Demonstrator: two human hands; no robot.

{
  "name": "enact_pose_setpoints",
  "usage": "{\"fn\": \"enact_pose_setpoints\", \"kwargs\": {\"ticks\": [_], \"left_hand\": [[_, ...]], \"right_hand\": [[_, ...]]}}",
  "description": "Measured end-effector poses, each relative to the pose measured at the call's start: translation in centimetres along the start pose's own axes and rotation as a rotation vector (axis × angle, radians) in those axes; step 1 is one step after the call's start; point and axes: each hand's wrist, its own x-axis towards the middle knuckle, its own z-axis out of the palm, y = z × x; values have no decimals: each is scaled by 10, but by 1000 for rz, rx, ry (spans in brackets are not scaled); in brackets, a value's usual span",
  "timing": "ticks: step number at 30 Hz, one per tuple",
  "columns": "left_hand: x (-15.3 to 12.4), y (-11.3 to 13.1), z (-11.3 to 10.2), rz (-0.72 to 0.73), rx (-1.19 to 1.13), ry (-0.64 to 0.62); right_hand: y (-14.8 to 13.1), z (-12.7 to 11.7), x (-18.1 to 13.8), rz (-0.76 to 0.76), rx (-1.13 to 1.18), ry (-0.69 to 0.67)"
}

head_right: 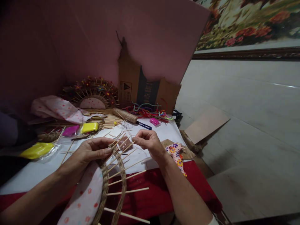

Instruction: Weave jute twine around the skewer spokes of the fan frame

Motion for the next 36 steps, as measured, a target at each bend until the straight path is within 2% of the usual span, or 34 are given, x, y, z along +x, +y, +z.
{"fn": "enact_pose_setpoints", "kwargs": {"ticks": [9, 13, 16, 19, 24, 26, 36], "left_hand": [[2, -3, -1, 17, 19, -12], [1, 0, 1, 31, 5, 8], [-2, 5, 3, 33, -35, 20], [-4, 9, 3, 20, -77, 9], [-6, 11, 1, 55, -70, 16], [-6, 10, 0, 61, -58, 16], [-5, 6, -3, 64, -36, -27]], "right_hand": [[3, 6, -2, -191, 77, 144], [2, 2, -3, -254, 110, 94], [2, -2, -3, -190, 96, 48], [2, -3, -1, -51, 70, 3], [6, 9, 1, 210, -18, -306], [8, 14, 1, 266, -15, -381], [8, 18, 0, 244, -42, -371]]}}
